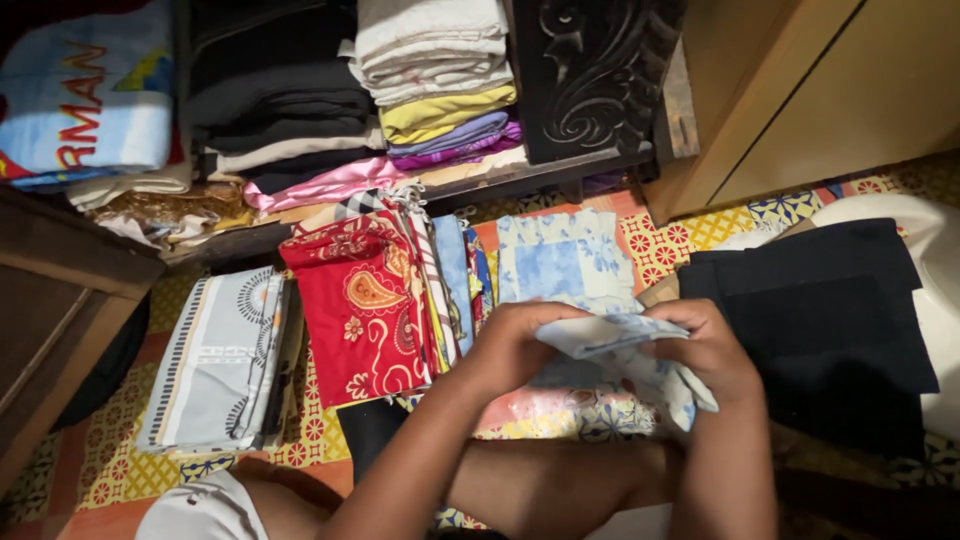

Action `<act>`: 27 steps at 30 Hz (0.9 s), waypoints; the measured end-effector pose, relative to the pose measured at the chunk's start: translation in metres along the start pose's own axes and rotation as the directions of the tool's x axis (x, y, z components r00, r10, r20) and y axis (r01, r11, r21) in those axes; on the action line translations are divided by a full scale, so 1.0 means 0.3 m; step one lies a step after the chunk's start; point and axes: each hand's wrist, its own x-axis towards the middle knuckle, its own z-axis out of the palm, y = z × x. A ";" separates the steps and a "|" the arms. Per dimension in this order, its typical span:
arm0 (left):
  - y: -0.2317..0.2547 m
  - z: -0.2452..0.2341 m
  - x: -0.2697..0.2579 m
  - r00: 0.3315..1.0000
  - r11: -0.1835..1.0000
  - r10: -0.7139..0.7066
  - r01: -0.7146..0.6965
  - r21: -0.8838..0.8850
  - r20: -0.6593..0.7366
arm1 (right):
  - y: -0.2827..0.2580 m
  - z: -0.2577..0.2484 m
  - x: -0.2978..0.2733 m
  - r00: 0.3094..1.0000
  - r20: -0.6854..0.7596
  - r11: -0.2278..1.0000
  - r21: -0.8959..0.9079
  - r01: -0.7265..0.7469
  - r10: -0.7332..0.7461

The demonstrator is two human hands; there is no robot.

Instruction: Organizing and storing folded clothes into a closet shelf from a pile on the floor.

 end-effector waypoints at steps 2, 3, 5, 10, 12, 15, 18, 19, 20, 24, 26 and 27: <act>-0.040 0.015 -0.005 0.999 0.999 -0.046 0.046 -0.005 -0.009 | -0.015 0.008 0.002 1.000 -0.010 0.998 0.061 -0.003 0.003; -0.061 0.024 -0.007 0.996 0.996 -0.091 0.091 -0.011 -0.013 | -0.022 0.011 0.002 1.000 -0.024 0.992 0.123 -0.005 0.008; -0.090 0.026 -0.009 0.993 0.994 -0.112 0.112 -0.014 -0.026 | -0.052 0.025 0.009 0.999 -0.032 0.983 0.181 -0.007 0.013; -0.026 0.003 -0.011 0.956 0.946 -0.286 0.273 -0.172 -0.058 | -0.050 0.008 0.017 0.999 -0.049 0.928 0.370 0.039 -0.022; -0.051 -0.005 -0.010 0.922 0.916 -0.368 0.337 -0.216 -0.122 | -0.031 -0.015 0.026 0.995 -0.034 0.902 0.421 0.099 -0.093; 0.082 -0.050 -0.027 0.886 0.857 -0.436 0.357 -0.373 -0.155 | -0.111 0.041 0.025 0.991 -0.087 0.903 0.411 0.126 -0.099; 0.223 -0.086 -0.032 0.859 0.816 -0.471 0.339 -0.468 -0.199 | -0.083 0.013 0.041 0.979 -0.145 0.920 0.344 0.189 -0.147; 0.189 -0.082 -0.018 0.860 0.817 -0.470 0.339 -0.467 -0.198 | -0.057 -0.007 0.052 0.978 -0.146 0.920 0.344 0.190 -0.148; 0.156 -0.078 -0.006 0.844 0.790 -0.492 0.329 -0.517 -0.214 | -0.031 -0.027 0.062 0.956 -0.228 0.954 0.193 0.230 -0.185; 0.162 -0.082 0.000 0.814 0.755 -0.533 0.335 -0.563 -0.231 | -0.004 -0.033 0.067 0.906 -0.399 0.990 -0.064 0.124 -0.139; 0.151 -0.082 -0.002 0.821 0.761 -0.525 0.333 -0.557 -0.227 | -0.081 0.031 0.052 0.934 -0.355 0.998 -0.042 0.036 -0.049; 0.146 -0.082 -0.003 0.827 0.766 -0.516 0.329 -0.552 -0.223 | -0.121 0.063 0.045 0.951 -0.307 0.998 -0.025 -0.052 0.042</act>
